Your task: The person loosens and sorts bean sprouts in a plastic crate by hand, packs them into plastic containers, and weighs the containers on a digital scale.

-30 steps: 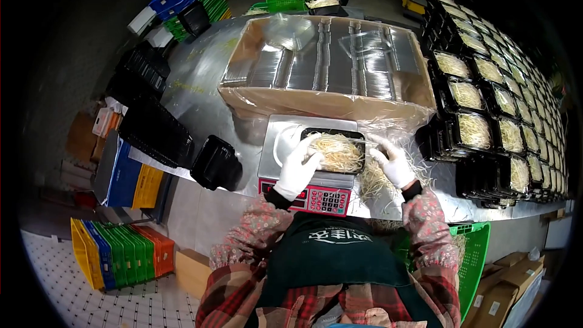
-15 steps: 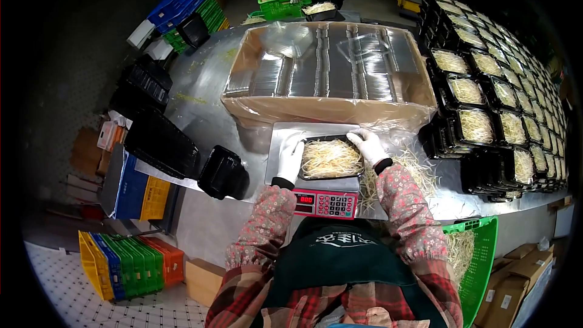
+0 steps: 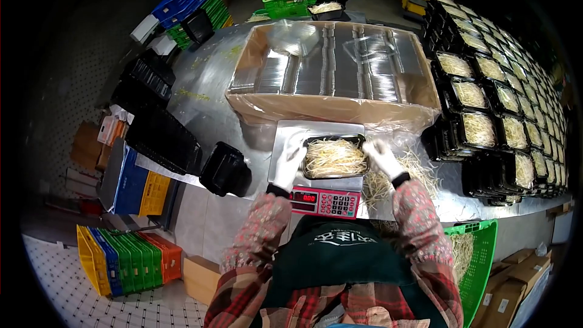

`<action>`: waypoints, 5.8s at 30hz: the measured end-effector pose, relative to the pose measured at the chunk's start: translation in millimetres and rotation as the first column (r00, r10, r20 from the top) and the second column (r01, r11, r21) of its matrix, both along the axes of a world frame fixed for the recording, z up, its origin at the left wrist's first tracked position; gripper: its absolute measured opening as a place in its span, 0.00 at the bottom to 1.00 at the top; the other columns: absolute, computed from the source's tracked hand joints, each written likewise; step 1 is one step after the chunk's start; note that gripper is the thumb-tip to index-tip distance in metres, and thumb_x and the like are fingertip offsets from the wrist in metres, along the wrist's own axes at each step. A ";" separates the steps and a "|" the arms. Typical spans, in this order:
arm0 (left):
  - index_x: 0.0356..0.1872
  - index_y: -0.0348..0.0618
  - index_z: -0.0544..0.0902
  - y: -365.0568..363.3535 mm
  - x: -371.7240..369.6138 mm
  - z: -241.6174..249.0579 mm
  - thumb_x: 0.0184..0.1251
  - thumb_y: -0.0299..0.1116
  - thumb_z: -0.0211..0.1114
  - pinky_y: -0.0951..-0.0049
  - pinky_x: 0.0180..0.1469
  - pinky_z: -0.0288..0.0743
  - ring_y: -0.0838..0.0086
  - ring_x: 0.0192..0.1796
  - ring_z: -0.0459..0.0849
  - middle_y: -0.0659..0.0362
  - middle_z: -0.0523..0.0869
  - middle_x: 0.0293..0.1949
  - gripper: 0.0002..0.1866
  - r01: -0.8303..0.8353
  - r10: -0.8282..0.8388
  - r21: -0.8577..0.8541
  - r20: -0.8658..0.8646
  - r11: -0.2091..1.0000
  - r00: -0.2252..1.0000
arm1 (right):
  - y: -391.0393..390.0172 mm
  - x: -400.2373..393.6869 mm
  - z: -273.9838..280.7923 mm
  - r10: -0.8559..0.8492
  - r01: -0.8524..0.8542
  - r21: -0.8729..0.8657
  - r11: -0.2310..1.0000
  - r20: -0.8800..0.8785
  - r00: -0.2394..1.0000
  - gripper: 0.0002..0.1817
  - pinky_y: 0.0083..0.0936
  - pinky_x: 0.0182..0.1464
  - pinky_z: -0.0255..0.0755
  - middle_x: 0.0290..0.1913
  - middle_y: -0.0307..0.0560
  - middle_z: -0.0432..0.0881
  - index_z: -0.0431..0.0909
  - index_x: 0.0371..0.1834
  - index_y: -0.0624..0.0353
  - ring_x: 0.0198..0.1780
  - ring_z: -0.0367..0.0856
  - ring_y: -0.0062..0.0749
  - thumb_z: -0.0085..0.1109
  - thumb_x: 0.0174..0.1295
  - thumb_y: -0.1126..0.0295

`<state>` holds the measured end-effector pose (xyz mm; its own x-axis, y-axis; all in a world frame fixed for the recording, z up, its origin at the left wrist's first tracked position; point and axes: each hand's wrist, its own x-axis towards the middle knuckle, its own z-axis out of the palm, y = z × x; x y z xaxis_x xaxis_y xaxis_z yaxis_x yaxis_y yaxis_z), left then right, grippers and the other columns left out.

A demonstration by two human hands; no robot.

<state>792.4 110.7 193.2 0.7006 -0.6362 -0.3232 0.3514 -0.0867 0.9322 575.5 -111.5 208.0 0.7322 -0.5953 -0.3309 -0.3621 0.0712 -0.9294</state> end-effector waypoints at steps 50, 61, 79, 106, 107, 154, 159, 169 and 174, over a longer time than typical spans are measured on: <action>0.45 0.27 0.80 7.9 -82.6 -10.6 0.73 0.47 0.60 0.64 0.33 0.86 0.63 0.28 0.88 0.47 0.88 0.33 0.25 0.114 -0.159 -0.115 -0.543 0.987 0.824 | 37.6 137.0 37.5 0.413 -0.551 -0.487 0.677 -0.369 0.833 0.33 0.39 0.66 0.66 0.64 0.51 0.79 0.72 0.69 0.56 0.63 0.77 0.48 0.38 0.75 0.43; 0.45 0.35 0.83 -6.0 0.1 -12.7 0.73 0.46 0.62 0.69 0.42 0.79 0.64 0.43 0.86 0.47 0.85 0.48 0.20 0.168 -0.312 0.287 0.591 0.943 0.744 | 33.5 -26.3 3.3 -0.004 0.006 -0.065 0.998 0.032 0.999 0.21 0.28 0.52 0.76 0.40 0.47 0.88 0.85 0.50 0.63 0.44 0.82 0.26 0.59 0.70 0.55; 0.63 0.44 0.78 -130.2 -222.9 -13.5 0.69 0.39 0.64 0.55 0.72 0.63 0.51 0.70 0.70 0.48 0.78 0.63 0.23 0.843 -0.572 0.448 0.791 0.297 -0.219 | -49.2 -287.0 -46.5 -0.870 0.143 -0.936 0.322 -0.233 0.434 0.13 0.41 0.36 0.80 0.31 0.57 0.83 0.74 0.47 0.67 0.34 0.87 0.51 0.53 0.63 0.71; 0.59 0.36 0.80 -82.9 -136.5 11.3 0.70 0.27 0.63 0.69 0.63 0.73 0.66 0.58 0.82 0.50 0.86 0.53 0.18 0.651 -0.534 0.239 0.791 0.720 0.300 | -84.1 -257.8 -184.3 -0.938 0.958 -0.107 -0.268 0.257 -0.233 0.29 0.28 0.47 0.72 0.37 0.46 0.79 0.69 0.62 0.66 0.38 0.75 0.30 0.66 0.62 0.62; 0.61 0.35 0.78 -72.7 -123.9 16.9 0.68 0.26 0.64 0.68 0.64 0.71 0.65 0.60 0.80 0.50 0.83 0.57 0.21 0.585 -0.520 0.161 0.677 0.795 0.521 | -87.9 -266.7 -207.5 -0.965 0.979 0.003 -0.204 0.168 -0.201 0.37 0.28 0.46 0.73 0.37 0.48 0.82 0.61 0.67 0.68 0.38 0.78 0.31 0.67 0.62 0.59; 0.48 0.49 0.86 -220.4 -177.9 -90.7 0.55 0.27 0.64 0.54 0.56 0.74 0.56 0.51 0.84 0.53 0.88 0.44 0.17 0.594 -0.470 0.669 0.740 0.446 -0.481 | 207.1 -333.6 -67.9 -0.943 0.563 -0.762 0.320 -0.198 0.267 0.37 0.48 0.62 0.68 0.65 0.58 0.75 0.64 0.73 0.53 0.64 0.73 0.53 0.51 0.67 0.41; 0.71 0.46 0.69 -196.9 -242.0 -7.1 0.45 0.41 0.79 0.47 0.75 0.55 0.49 0.73 0.67 0.47 0.73 0.68 0.48 0.384 -0.389 0.693 0.684 0.611 -0.617 | 261.0 -418.4 -52.4 -0.833 0.671 -0.644 0.368 0.092 0.546 0.39 0.45 0.78 0.51 0.75 0.58 0.63 0.63 0.75 0.50 0.78 0.57 0.51 0.64 0.62 0.50; 0.72 0.38 0.68 -93.5 -586.2 -21.0 0.65 0.38 0.71 0.65 0.67 0.71 0.66 0.64 0.78 0.49 0.77 0.66 0.36 0.726 -0.721 0.470 0.236 -0.502 -0.651 | 342.1 -695.4 -179.9 -0.648 0.873 -0.049 0.486 -0.690 0.322 0.57 0.37 0.77 0.53 0.78 0.62 0.56 0.55 0.77 0.64 0.79 0.54 0.50 0.72 0.52 0.41; 0.72 0.34 0.66 -33.8 -670.2 -112.2 0.73 0.46 0.63 0.64 0.71 0.66 0.61 0.70 0.74 0.45 0.75 0.68 0.35 0.262 -0.326 0.492 -0.047 -0.830 -0.944 | 357.4 -648.1 -257.7 -0.538 0.835 -0.198 0.514 -0.832 0.134 0.69 0.43 0.74 0.58 0.76 0.66 0.57 0.44 0.80 0.64 0.76 0.59 0.56 0.63 0.47 0.25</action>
<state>122.2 76.9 81.0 -0.7639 0.1538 -0.6267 -0.5403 0.3787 0.7515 -72.6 245.9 -49.7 -0.5752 -0.4792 -0.6629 -0.4858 0.8521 -0.1945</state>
